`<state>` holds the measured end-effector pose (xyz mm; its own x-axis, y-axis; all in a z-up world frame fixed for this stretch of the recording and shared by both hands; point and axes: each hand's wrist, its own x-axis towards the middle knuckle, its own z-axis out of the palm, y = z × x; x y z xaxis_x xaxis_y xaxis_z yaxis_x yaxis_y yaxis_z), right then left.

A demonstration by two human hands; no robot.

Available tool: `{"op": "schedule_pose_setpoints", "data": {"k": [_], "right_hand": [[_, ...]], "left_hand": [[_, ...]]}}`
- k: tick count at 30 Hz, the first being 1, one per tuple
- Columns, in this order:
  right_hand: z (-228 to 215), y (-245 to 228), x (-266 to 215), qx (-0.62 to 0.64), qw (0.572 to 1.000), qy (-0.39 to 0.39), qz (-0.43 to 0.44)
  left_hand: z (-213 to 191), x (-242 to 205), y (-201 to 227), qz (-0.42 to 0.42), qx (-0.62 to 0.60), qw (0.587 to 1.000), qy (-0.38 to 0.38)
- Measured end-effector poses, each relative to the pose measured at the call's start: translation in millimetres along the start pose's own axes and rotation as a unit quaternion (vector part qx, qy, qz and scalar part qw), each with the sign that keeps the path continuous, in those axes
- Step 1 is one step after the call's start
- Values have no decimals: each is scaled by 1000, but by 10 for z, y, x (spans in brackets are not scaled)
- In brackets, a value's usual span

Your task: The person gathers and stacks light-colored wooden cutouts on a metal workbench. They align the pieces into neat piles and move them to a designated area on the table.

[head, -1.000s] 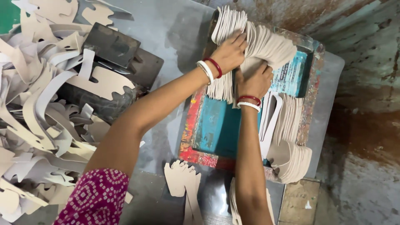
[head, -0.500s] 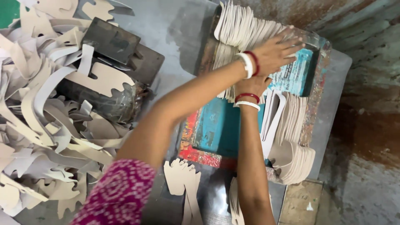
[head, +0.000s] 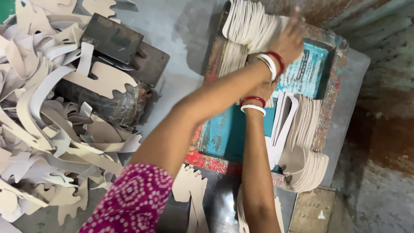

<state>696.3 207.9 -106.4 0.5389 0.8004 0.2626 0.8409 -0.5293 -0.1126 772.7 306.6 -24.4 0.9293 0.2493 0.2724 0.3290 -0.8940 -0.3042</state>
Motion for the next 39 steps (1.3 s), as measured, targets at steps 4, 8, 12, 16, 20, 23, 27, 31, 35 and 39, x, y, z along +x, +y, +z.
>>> {"op": "schedule_pose_setpoints", "data": {"k": [4,8,12,16,20,23,27,31,35,39], "right_hand": [[265,88,34,240,961,109,87],[-269,-100,27,61,994,-45,74],[-539,-60,-62,197,980,43,-9],[-816,-32,-179,198,980,0,-19],[-698,-109,-191,255,967,7,22],[-424,-275,-160,262,963,48,53],[-535,-81,-137,440,897,-1,51],[-663,-5,-118,452,891,30,26],[-291,33,7,312,941,125,-22],[-245,230,298,587,790,157,79]], "left_hand": [[160,127,87,15,-58,987,146],[196,142,-307,20,-103,988,117],[-150,-129,-656,-124,-137,978,93],[-207,-198,-715,-140,-190,971,47],[-265,-273,-910,-69,-220,973,11],[-190,-319,-1050,12,-217,976,18],[-69,-345,-1078,43,-234,969,66],[-11,-337,-1032,24,-219,973,75],[-125,-330,-1048,14,-208,977,39],[-2,-303,-1052,43,-215,975,40]]}}
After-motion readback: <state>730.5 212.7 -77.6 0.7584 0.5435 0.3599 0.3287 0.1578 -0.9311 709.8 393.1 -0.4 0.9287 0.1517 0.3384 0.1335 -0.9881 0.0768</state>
